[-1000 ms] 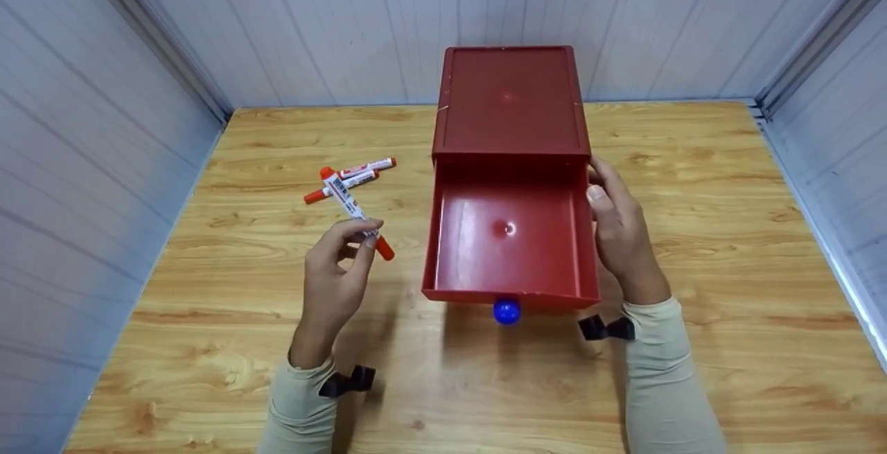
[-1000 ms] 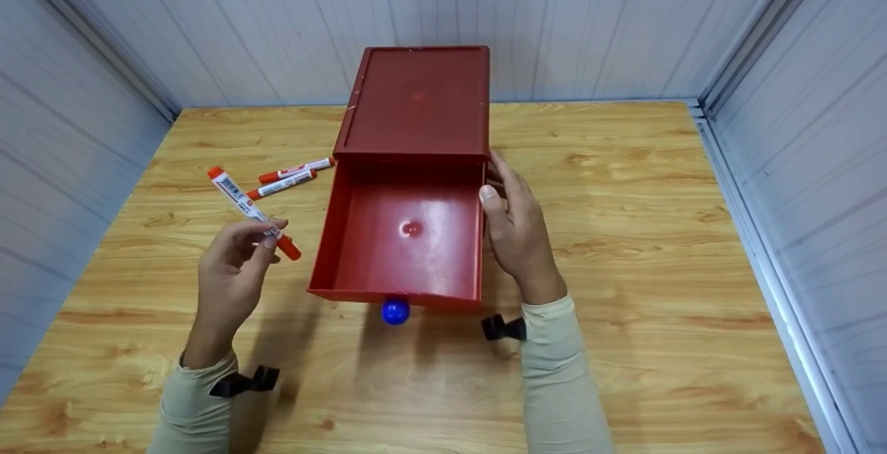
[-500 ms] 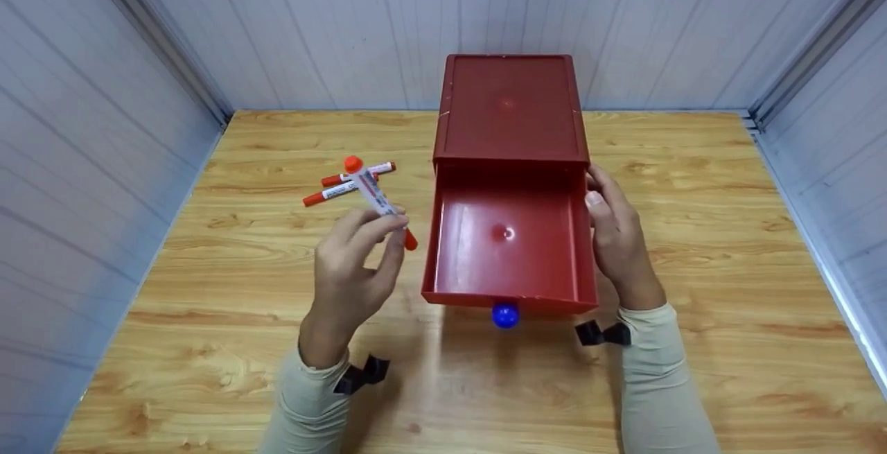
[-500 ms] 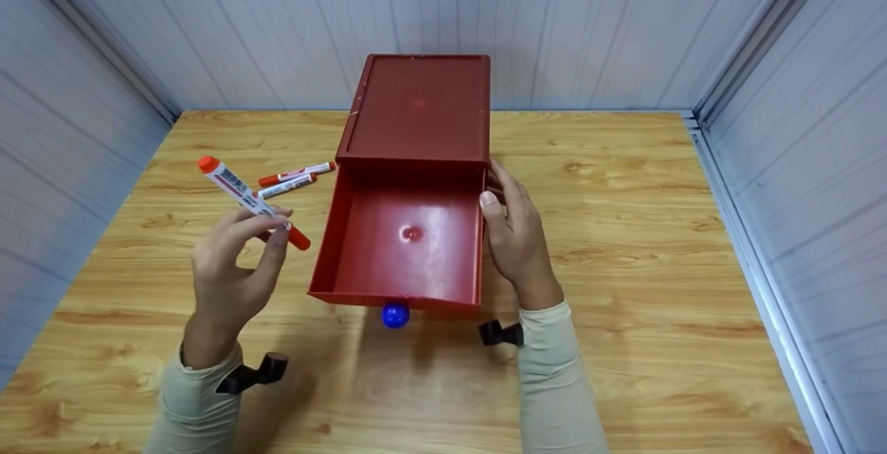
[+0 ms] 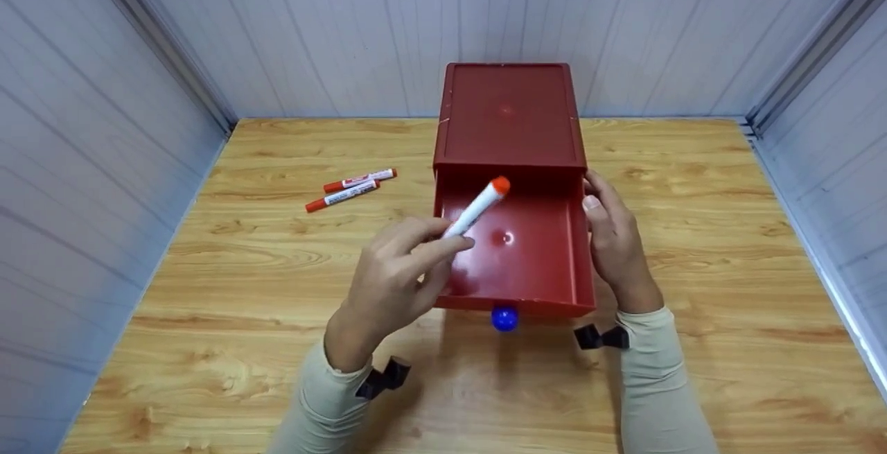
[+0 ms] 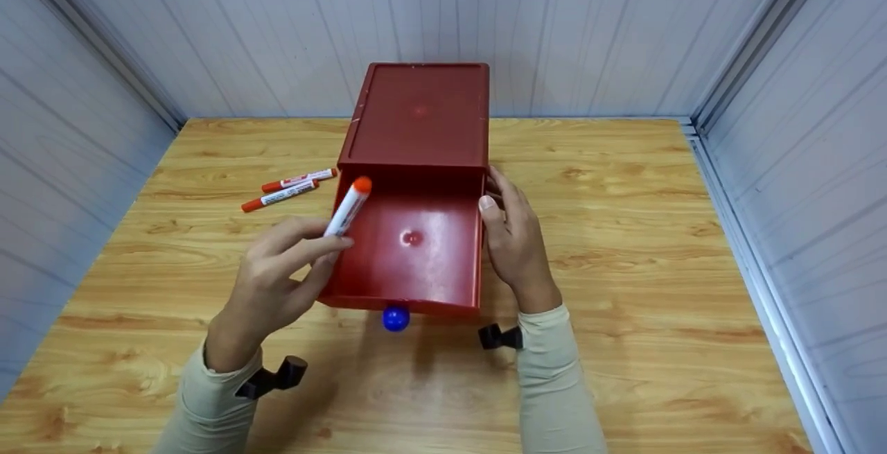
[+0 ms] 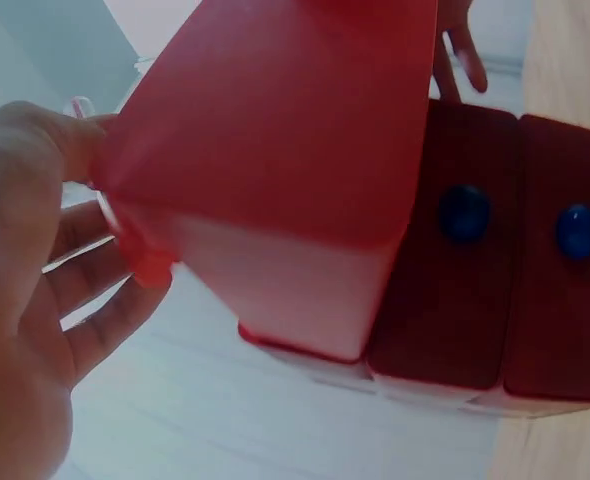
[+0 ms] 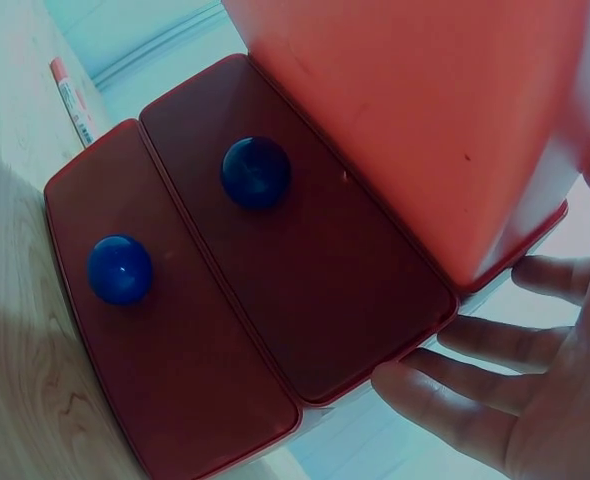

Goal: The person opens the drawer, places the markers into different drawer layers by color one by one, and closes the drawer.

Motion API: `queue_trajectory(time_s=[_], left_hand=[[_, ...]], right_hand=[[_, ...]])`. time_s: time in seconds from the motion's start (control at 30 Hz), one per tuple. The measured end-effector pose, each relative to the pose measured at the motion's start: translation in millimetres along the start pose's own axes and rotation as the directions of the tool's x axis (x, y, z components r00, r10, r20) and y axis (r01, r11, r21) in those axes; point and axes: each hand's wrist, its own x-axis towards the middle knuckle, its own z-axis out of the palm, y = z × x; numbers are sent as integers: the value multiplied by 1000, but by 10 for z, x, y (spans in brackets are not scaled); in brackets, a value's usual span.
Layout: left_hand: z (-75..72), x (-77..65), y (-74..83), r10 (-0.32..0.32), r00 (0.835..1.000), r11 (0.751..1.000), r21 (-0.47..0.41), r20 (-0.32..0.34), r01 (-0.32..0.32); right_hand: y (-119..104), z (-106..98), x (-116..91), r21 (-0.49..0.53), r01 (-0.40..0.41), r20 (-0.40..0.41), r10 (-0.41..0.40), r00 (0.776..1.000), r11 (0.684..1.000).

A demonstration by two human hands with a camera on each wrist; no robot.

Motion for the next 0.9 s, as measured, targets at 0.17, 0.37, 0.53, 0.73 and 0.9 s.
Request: queue_trajectory(time_s=[0.17, 0.37, 0.53, 0.73, 0.9], left_hand=[[87, 15, 39, -1, 996, 1000, -20, 88, 3], [108, 11, 55, -28, 981, 999, -10, 193, 31], [111, 5, 66, -48, 965, 999, 1, 259, 49], [118, 25, 59, -61, 955, 998, 20, 289, 58], [124, 16, 52, -78, 953, 997, 29, 292, 72]], right_hand=[[14, 0, -2, 16, 0, -7, 0, 1000, 1000], [29, -8, -14, 4, -1, -8, 1, 1000, 1000], [27, -6, -5, 6, -9, -10, 9, 1000, 1000], [22, -15, -5, -4, 2, -18, -2, 1000, 1000], [19, -8, 0, -17, -2, -20, 2, 1000, 1000]])
